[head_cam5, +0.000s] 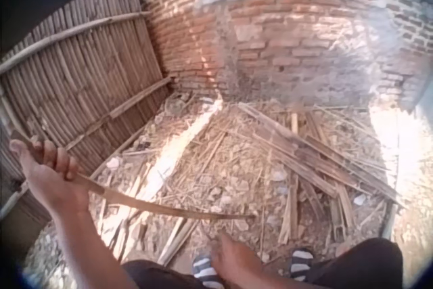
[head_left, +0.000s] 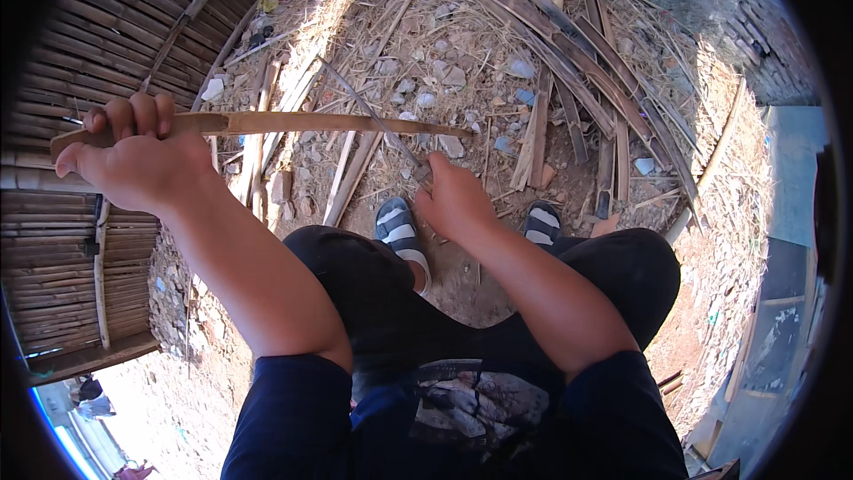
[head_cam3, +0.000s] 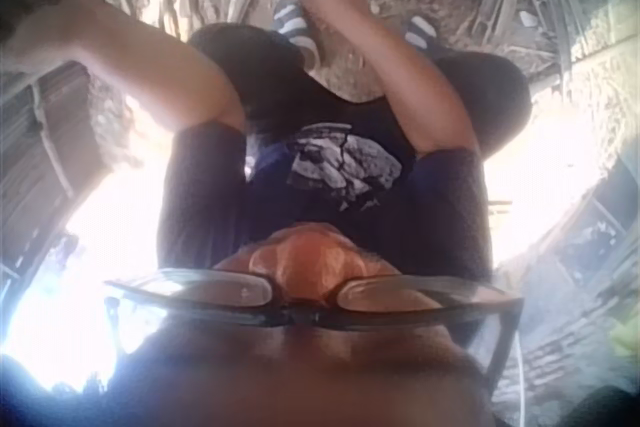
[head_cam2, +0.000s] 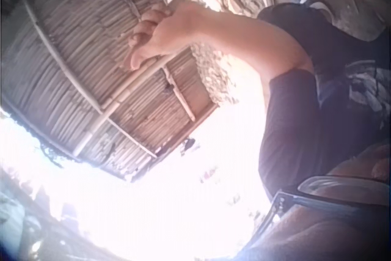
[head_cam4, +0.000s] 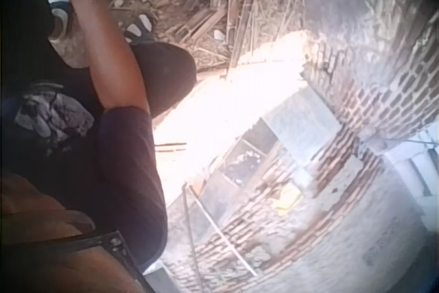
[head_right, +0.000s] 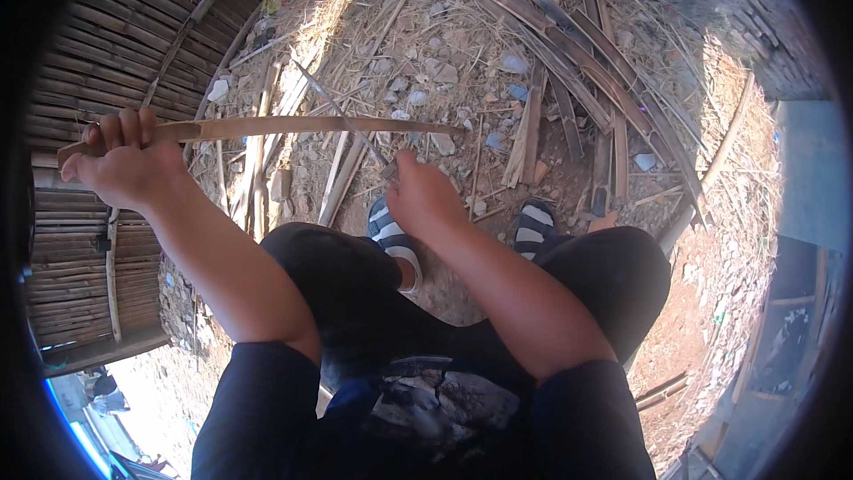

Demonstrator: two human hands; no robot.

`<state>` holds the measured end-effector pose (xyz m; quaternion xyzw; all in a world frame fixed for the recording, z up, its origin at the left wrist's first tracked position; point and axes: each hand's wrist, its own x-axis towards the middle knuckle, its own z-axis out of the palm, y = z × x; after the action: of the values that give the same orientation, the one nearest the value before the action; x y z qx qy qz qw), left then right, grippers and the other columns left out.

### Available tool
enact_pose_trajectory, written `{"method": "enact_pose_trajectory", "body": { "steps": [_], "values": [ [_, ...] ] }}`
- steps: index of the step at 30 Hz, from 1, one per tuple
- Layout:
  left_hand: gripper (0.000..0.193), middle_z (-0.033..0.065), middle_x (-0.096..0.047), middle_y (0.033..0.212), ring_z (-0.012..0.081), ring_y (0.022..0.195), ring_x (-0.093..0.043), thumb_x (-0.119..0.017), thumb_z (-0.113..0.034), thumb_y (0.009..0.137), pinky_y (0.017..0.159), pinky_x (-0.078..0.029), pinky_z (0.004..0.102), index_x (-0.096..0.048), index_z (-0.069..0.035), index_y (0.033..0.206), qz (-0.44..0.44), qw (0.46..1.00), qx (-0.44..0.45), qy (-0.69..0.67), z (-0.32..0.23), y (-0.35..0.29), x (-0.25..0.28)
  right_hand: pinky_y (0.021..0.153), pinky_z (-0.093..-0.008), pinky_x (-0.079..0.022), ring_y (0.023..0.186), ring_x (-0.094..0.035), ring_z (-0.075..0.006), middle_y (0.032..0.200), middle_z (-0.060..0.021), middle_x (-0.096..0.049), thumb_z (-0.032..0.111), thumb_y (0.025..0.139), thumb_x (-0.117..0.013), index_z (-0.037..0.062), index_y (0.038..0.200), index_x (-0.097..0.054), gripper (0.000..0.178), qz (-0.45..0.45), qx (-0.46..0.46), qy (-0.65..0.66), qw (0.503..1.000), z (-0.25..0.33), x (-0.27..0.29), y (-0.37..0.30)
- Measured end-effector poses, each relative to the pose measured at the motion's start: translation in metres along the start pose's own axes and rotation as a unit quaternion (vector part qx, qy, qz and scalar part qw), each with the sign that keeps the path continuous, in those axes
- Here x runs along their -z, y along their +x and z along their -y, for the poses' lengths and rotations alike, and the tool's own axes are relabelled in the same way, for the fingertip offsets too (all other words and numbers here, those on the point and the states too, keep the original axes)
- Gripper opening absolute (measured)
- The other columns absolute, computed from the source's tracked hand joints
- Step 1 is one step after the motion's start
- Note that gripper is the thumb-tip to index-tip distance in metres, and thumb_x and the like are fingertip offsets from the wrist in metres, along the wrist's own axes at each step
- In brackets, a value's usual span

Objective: The person shaves a thin strip of wood using a machete, carefully smoothing the surface while holding the wood with one hand.

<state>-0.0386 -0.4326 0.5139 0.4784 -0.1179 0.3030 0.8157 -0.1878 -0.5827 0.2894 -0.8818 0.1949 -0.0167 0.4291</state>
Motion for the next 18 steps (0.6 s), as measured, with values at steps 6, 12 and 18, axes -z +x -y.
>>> {"method": "enact_pose_trajectory", "body": {
  "steps": [6, 12, 18],
  "values": [
    [0.061, -0.0014, -0.029, 0.061, 0.0114, 0.051, -0.020, -0.019, -0.067, 0.101, 0.048, -0.020, 0.0259, -0.040, -0.012, 0.084, 0.059, 0.998, -0.026, 0.008, -0.002, -0.005, 0.001, 0.076, -0.0534, -0.051, 0.087, -0.066, -0.0448, 0.091, -0.0255, -0.067, 0.016, 0.082, -0.068, -0.0001, 0.118, -0.050, 0.043, -0.039, 0.123, 0.031, 0.991, 0.042, 0.015, -0.013],
    [0.060, -0.0015, -0.028, 0.061, 0.0120, 0.051, -0.021, -0.020, -0.066, 0.101, 0.050, -0.021, 0.0273, -0.040, -0.012, 0.084, 0.086, 0.996, -0.005, -0.022, -0.007, -0.015, -0.007, 0.077, -0.0538, -0.052, 0.086, -0.066, -0.0453, 0.084, -0.0269, -0.066, 0.014, 0.080, -0.066, -0.0012, 0.114, -0.051, 0.040, -0.031, -0.070, -0.053, 0.996, -0.076, -0.038, 0.010],
    [0.062, -0.0020, -0.028, 0.061, 0.0114, 0.050, -0.022, -0.023, -0.070, 0.099, 0.050, -0.022, 0.0267, -0.042, -0.013, 0.085, 0.126, 0.991, -0.008, -0.040, -0.003, -0.011, -0.006, 0.080, -0.0546, -0.052, 0.090, -0.066, -0.0465, 0.091, -0.0277, -0.068, 0.016, 0.082, -0.064, -0.0016, 0.114, -0.053, 0.037, -0.026, -0.077, -0.011, 0.997, -0.049, -0.009, 0.011]
  ]
}}
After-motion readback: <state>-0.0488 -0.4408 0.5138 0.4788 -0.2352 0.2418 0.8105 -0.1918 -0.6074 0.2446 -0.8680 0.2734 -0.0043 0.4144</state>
